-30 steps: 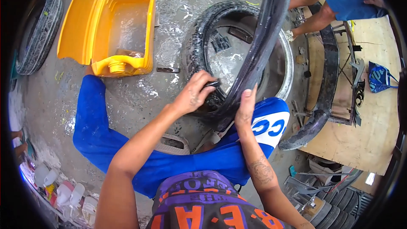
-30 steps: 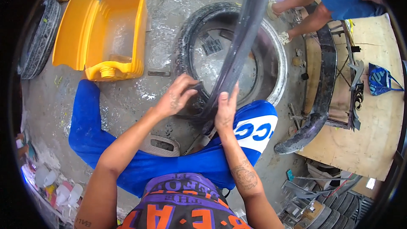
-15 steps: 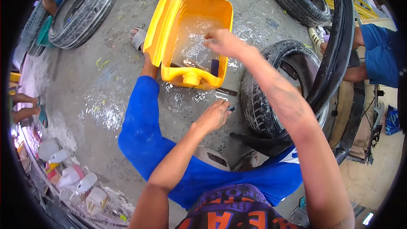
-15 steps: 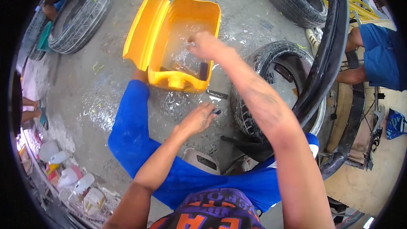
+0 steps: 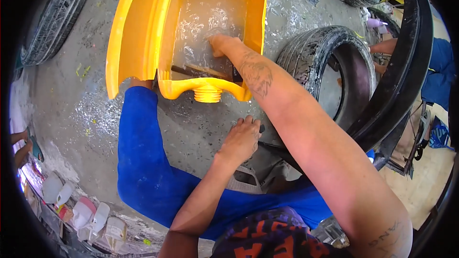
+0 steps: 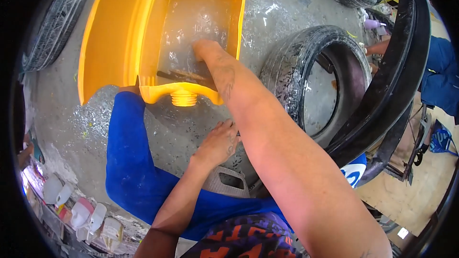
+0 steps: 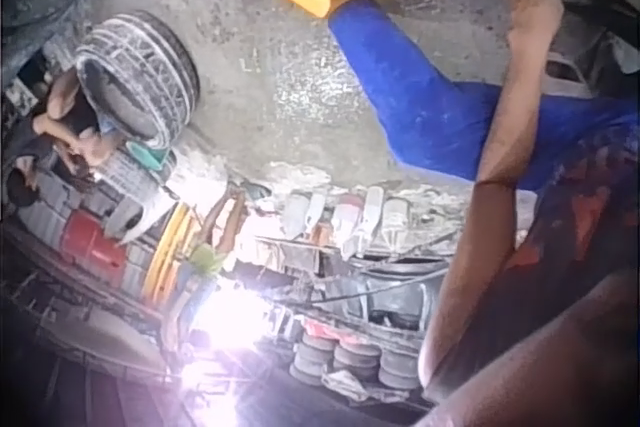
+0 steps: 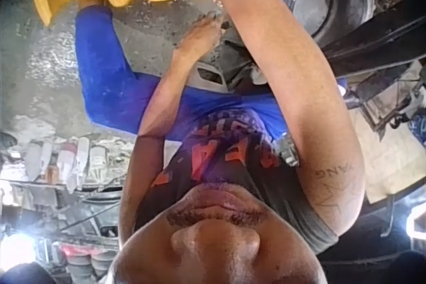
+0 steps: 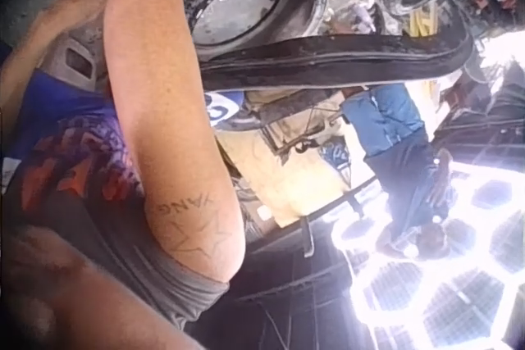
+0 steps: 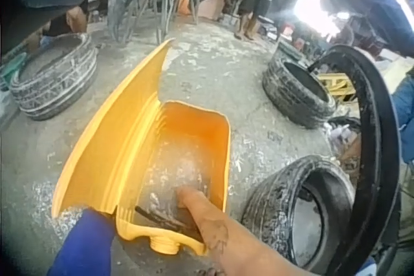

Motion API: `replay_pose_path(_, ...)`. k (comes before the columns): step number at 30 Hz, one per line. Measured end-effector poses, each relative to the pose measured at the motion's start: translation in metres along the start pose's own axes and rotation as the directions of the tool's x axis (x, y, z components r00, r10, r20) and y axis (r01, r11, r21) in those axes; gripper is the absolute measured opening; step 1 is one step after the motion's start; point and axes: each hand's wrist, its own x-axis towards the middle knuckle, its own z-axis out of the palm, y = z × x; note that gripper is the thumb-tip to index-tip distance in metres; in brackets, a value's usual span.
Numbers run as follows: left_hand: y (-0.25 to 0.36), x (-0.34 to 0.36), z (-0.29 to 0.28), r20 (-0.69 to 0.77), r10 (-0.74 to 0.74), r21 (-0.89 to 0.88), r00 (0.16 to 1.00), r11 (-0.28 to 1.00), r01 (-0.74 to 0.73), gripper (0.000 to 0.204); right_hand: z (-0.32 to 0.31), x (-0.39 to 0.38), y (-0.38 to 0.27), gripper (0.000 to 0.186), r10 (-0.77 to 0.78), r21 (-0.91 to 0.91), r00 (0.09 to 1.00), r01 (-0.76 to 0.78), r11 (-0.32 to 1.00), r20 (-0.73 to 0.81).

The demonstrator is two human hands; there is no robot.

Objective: Patching a rubber tire inner tube or similar component by applying sealant and a patch.

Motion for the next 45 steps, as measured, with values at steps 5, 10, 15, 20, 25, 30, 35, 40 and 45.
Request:
replay_pose_path(5,-0.01,-0.007,-0.004,-0.084,-0.041,0.071,0.996,0.996,0.047,0.029,-0.044,-0.035,-0.03,0.042,0.037,-0.076,0.999,-0.034,0.997,0.034)
replay_pose_path(10,0.009,-0.018,-0.044,-0.232,0.182,-0.153,0.956,0.963,-0.22,0.028,-0.108,-0.081,-0.002,0.031,-0.155,0.231,0.987,0.161,0.96,-0.046)
replay_pose_path(15,0.021,-0.032,-0.084,-0.392,0.121,-0.249,0.912,0.94,-0.232,0.029,-0.139,-0.167,0.018,0.037,-0.267,0.624,0.935,0.355,0.696,-0.234)
replay_pose_path(20,0.025,-0.032,-0.127,-0.557,-0.018,-0.277,0.831,0.946,-0.166,0.032,-0.113,-0.213,0.057,0.034,-0.14,0.717,0.823,0.552,0.426,-0.55)
replay_pose_path(25,0.018,0.005,-0.177,-0.856,0.371,0.447,0.36,0.881,0.155,0.049,-0.075,-0.273,0.044,0.048,-0.05,0.681,0.749,0.626,0.379,-0.661)
replay_pose_path(30,0.041,0.009,-0.157,-0.756,0.062,-0.076,0.652,0.98,-0.182,0.058,-0.037,-0.324,0.038,0.061,0.017,0.657,0.706,0.649,0.383,-0.708)
replay_pose_path(35,0.042,-0.009,-0.103,-0.095,-0.119,-0.986,0.988,0.145,-0.077,0.041,-0.004,-0.363,0.019,0.06,-0.015,0.745,0.785,0.593,0.306,-0.619)
replay_pose_path(40,0.028,-0.009,-0.076,-0.316,-0.048,-0.948,0.947,0.048,-0.314,0.017,0.033,-0.375,0.029,0.045,0.071,0.748,0.832,0.453,0.485,-0.55)
replay_pose_path(45,0.013,-0.019,-0.069,-0.349,-0.129,-0.917,0.928,0.252,-0.31,0.013,0.058,-0.371,0.03,0.038,0.117,0.82,0.858,0.425,0.383,-0.5)
